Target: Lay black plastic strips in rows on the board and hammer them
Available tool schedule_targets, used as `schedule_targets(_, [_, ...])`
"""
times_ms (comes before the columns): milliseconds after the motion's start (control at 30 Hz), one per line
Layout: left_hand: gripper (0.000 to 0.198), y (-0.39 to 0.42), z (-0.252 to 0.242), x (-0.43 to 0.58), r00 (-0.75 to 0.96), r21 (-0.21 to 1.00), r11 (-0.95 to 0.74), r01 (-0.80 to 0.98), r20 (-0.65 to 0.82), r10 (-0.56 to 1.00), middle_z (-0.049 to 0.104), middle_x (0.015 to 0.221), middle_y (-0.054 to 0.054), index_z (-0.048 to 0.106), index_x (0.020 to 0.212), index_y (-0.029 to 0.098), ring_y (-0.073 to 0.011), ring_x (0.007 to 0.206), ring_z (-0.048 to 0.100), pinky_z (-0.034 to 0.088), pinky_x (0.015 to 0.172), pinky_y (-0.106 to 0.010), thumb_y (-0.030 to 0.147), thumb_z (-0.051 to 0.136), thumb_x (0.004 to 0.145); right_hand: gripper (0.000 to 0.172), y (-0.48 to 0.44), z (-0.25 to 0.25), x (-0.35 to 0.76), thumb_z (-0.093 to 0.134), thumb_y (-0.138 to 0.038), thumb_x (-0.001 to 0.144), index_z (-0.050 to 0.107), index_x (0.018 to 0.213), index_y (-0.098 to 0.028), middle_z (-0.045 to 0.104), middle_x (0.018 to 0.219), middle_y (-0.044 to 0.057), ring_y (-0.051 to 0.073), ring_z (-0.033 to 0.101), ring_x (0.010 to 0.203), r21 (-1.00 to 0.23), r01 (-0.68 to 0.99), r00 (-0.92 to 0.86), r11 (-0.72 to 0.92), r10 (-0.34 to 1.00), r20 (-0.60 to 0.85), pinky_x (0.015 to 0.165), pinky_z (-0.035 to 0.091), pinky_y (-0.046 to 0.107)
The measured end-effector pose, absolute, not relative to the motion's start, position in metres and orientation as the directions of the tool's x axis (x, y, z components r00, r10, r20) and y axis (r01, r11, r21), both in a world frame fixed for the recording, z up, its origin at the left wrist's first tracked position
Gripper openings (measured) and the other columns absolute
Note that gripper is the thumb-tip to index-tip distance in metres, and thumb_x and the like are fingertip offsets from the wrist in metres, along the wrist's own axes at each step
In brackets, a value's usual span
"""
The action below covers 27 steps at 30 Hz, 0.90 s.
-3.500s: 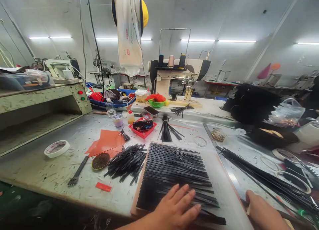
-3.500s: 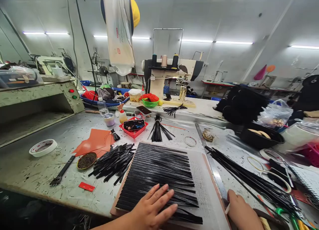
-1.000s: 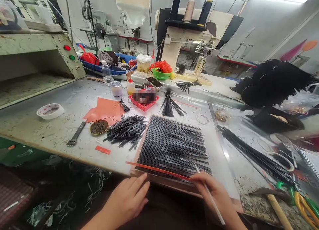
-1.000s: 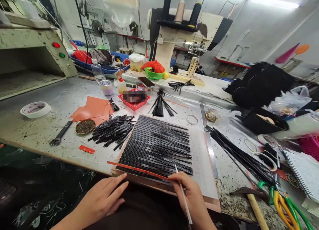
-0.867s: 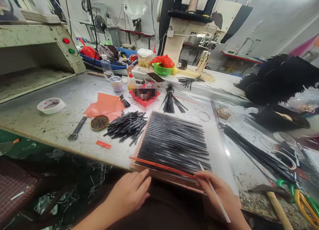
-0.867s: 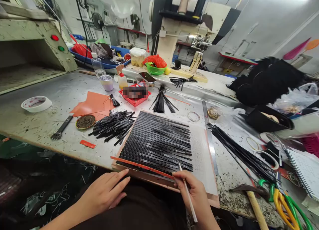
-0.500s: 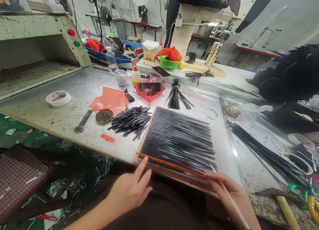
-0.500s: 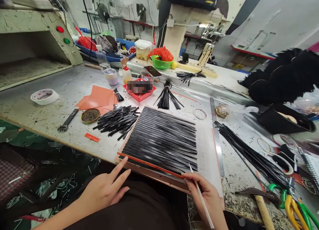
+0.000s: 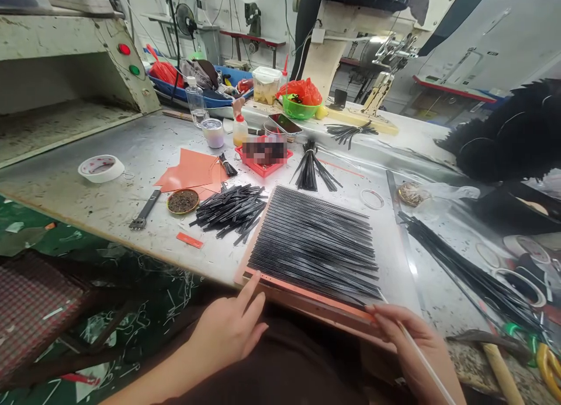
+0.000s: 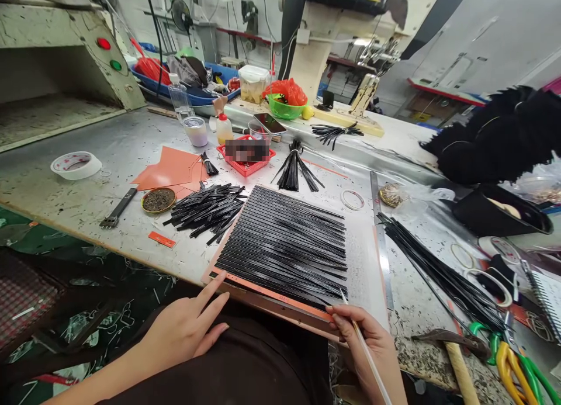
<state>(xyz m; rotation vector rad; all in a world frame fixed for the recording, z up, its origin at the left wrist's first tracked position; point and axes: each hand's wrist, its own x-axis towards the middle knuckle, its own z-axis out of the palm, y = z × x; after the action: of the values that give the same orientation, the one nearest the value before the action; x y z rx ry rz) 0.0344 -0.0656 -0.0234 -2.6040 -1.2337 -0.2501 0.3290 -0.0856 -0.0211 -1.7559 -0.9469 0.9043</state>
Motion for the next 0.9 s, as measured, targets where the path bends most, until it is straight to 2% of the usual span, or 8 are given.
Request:
schedule_targets(167, [0.030,-0.062,-0.025,0.035,0.625,-0.123,-0.619,0.775,0.289,0.725,0.053,0.120,-0.021,0.059,0.099,0.011,-0.0155,0.047,0.053,0.039,0.040,-0.028,0.026,0.040,0.081,0.022,-0.083,-0.027,0.338,0.070,-0.039,0.062,0.068,0.073,-0.020,0.071,0.077,0.006,0.022,0.066,0.074,-0.935,0.273,0.393,-0.228,0.913,-0.108,0.062,0.056,0.025])
schedule_targets(300, [0.033,-0.060,-0.029,0.036,0.632,-0.090,-0.641,0.762,0.321,0.706,0.056,0.117,-0.020,0.057,0.103,0.006,-0.0213,0.068,0.062,0.046,0.050,-0.030,0.025,0.037,0.083,0.020,-0.078,-0.016,0.335,0.068,-0.039,0.061,0.069,0.069,-0.020,0.071,0.072,0.006,0.022,0.067,0.070,-0.905,0.383,0.333,-0.185,0.942,-0.052,0.062,0.056,0.025])
schedule_targets(467, [0.031,-0.056,-0.028,0.036,0.621,-0.053,-0.657,0.752,0.391,0.679,0.060,0.111,-0.017,0.058,0.101,0.007,-0.0250,0.088,0.061,0.051,0.065,-0.032,0.024,0.039,0.083,0.019,-0.078,-0.011,0.335,0.071,-0.038,0.057,0.070,0.068,-0.022,0.071,0.070,0.004,0.022,0.067,0.067,-0.875,0.457,0.221,-0.161,0.973,-0.063,0.062,0.055,0.022])
schedule_targets(567, [0.030,-0.054,-0.027,0.035,0.609,-0.047,-0.653,0.756,0.417,0.675,0.061,0.107,-0.016,0.058,0.100,0.008,-0.0248,0.087,0.060,0.052,0.067,-0.033,0.023,0.041,0.081,0.019,-0.079,-0.017,0.336,0.069,-0.040,0.060,0.069,0.069,-0.023,0.071,0.069,0.003,0.020,0.067,0.065,-0.868,0.470,0.240,-0.159,0.970,-0.047,0.058,0.054,0.018])
schedule_targets(667, [0.028,-0.052,-0.027,0.034,0.599,-0.037,-0.654,0.756,0.444,0.667,0.062,0.105,-0.016,0.059,0.099,0.009,-0.0242,0.084,0.060,0.052,0.068,-0.034,0.022,0.041,0.080,0.019,-0.076,-0.022,0.338,0.067,-0.040,0.063,0.069,0.070,-0.023,0.070,0.067,0.002,0.019,0.067,0.062,-0.853,0.510,0.170,-0.112,0.985,-0.028,0.053,0.052,0.016])
schedule_targets(767, [0.027,-0.051,-0.027,0.034,0.586,-0.031,-0.651,0.758,0.470,0.660,0.063,0.103,-0.015,0.059,0.097,0.010,-0.0239,0.084,0.060,0.052,0.069,-0.034,0.021,0.041,0.080,0.019,-0.073,-0.025,0.339,0.065,-0.039,0.066,0.069,0.073,-0.022,0.070,0.069,0.003,0.018,0.067,0.062,-0.835,0.546,0.138,-0.065,0.990,0.014,0.053,0.052,0.015])
schedule_targets(900, [0.027,-0.049,-0.025,0.034,0.575,-0.020,-0.648,0.761,0.483,0.660,0.063,0.103,-0.014,0.058,0.099,0.011,-0.0234,0.086,0.060,0.052,0.071,-0.034,0.023,0.042,0.081,0.021,-0.072,-0.024,0.338,0.063,-0.041,0.068,0.069,0.073,-0.021,0.071,0.072,0.004,0.020,0.067,0.065,-0.815,0.574,0.171,-0.079,0.985,0.026,0.054,0.053,0.016])
